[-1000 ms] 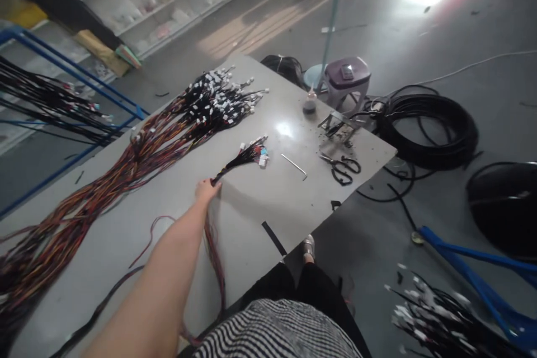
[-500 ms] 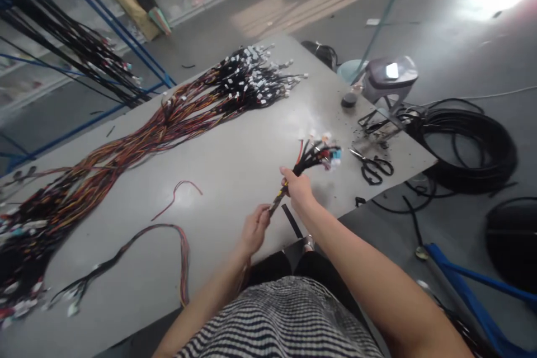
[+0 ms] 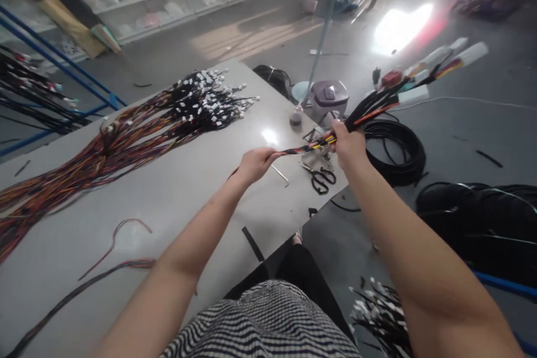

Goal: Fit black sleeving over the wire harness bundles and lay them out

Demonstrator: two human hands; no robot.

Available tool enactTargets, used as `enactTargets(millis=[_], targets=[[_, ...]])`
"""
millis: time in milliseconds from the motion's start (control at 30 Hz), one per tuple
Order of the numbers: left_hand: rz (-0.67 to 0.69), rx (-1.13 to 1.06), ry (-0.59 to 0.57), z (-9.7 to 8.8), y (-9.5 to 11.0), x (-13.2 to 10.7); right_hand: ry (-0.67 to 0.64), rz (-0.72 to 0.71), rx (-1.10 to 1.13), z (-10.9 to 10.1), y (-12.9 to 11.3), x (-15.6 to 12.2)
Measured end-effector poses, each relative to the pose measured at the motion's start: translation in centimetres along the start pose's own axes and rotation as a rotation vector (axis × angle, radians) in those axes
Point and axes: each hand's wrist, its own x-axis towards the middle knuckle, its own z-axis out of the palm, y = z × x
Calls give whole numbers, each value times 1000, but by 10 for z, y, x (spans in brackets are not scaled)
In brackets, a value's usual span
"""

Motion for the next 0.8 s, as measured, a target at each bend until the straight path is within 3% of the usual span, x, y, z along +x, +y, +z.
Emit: enactTargets(millis=[100, 167, 267, 367, 533, 700, 800], targets=[[-113, 68, -96, 53, -3, 74, 26, -7, -253, -9, 29, 71], [-216, 58, -165, 91, -7, 108, -12, -33, -455, -9, 48, 109], [-338, 28, -214, 136, -13, 140, -87, -50, -643, -4, 69, 152], [-412, -14, -212, 162, -18, 155, -125, 18, -718, 2, 78, 179], [-483, -197, -214, 178, -25, 161, -163, 81, -755, 9, 86, 200], [-669, -539, -279, 171, -23, 171, -217, 145, -712, 1, 95, 218], [-683, -838, -423, 160, -20, 183, -190, 6, -809, -14, 98, 196]])
